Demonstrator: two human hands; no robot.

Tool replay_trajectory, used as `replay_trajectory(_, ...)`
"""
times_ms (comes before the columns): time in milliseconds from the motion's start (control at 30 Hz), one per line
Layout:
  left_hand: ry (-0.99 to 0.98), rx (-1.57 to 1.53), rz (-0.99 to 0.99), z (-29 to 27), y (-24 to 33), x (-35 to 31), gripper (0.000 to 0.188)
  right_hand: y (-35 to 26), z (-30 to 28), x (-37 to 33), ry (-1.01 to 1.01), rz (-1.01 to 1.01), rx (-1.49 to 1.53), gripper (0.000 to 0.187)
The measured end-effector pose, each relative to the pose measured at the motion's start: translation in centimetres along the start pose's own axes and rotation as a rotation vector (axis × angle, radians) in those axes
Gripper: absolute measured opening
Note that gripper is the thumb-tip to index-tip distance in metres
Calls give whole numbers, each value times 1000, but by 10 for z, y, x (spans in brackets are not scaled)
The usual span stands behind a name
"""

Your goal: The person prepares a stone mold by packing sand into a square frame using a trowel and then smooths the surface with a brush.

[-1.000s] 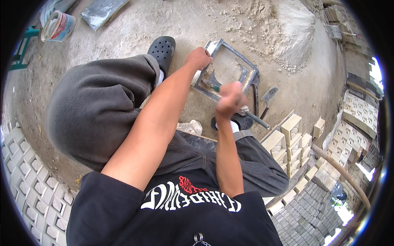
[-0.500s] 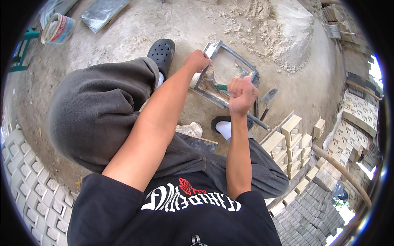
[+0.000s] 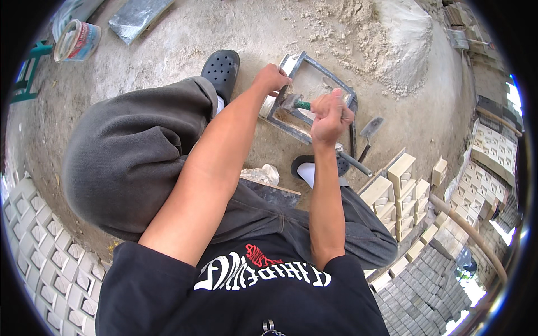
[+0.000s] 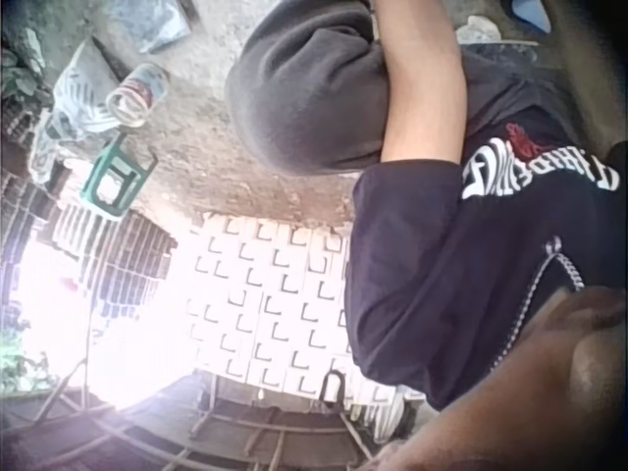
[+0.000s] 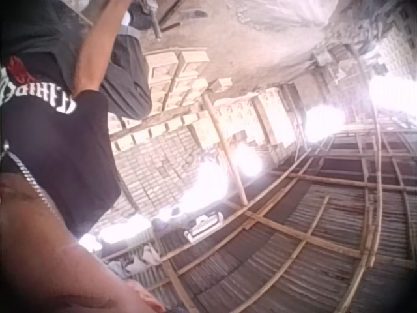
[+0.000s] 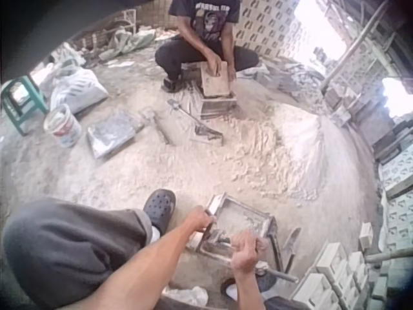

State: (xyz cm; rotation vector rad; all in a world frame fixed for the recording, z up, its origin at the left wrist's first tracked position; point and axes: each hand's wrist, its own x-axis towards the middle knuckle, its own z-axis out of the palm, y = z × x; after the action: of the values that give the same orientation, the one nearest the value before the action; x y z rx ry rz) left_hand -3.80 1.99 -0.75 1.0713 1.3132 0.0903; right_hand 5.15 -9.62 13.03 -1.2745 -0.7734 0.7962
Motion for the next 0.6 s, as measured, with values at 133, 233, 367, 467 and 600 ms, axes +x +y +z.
replay_trajectory(133, 5, 0, 8, 2, 2, -5, 22, -6, 1, 3, 6, -145, 62, 51)
replay_trajectory(233, -30, -35, 5, -1, 3, -2, 22, 7, 8, 4, 5, -159, 2, 50)
replay_trajectory(367, -52, -93, -16, -3, -8, 1, 22, -3, 7, 13, -7, -121, -22, 49)
replay_trajectory(467, -63, -143, 24, 2, -5, -1, 21, 16, -3, 11, 16, -124, 40, 50)
replay_trajectory(600, -74, -174, -45, -3, -1, -6, 19, 6, -1, 21, -6, -55, 71, 49)
